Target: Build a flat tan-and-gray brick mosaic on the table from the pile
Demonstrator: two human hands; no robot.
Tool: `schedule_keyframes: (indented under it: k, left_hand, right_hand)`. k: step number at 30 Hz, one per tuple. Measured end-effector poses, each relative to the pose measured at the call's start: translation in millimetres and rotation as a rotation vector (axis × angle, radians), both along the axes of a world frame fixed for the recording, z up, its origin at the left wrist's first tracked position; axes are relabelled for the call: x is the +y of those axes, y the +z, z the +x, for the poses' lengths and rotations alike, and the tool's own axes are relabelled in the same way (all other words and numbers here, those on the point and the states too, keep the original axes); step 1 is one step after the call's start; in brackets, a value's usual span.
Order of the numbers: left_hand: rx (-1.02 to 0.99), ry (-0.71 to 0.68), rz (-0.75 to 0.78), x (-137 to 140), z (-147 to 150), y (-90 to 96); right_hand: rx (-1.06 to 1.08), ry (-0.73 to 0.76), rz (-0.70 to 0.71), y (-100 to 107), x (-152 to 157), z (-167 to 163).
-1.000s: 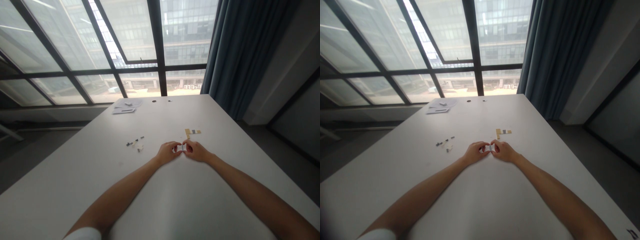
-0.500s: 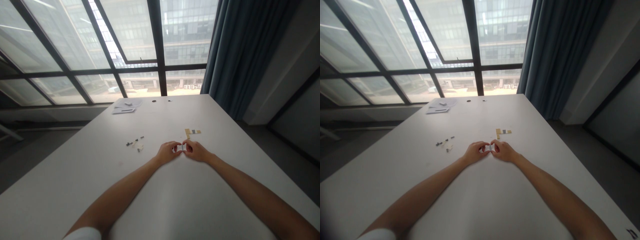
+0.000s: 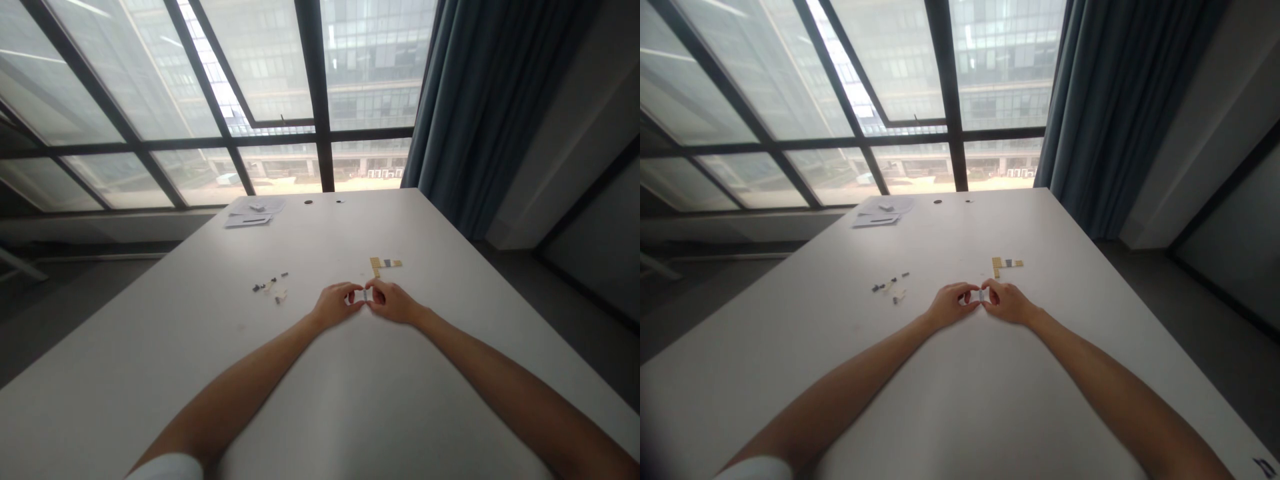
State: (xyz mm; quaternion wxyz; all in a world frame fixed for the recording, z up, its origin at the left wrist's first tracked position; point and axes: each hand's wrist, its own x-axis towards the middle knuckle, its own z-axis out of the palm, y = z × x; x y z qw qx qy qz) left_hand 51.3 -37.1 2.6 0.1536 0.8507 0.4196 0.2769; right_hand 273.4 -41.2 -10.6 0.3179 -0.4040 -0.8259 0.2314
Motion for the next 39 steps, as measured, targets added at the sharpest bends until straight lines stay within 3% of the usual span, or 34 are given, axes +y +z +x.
schedule_keyframes:
  k: [39]
  left_hand:
    - [-0.019,-0.017,0.009,1.9,-1.4,-2.2]
  right_hand:
    - [0.014,0.014,-0.004,-3.0,1.7,0.9]
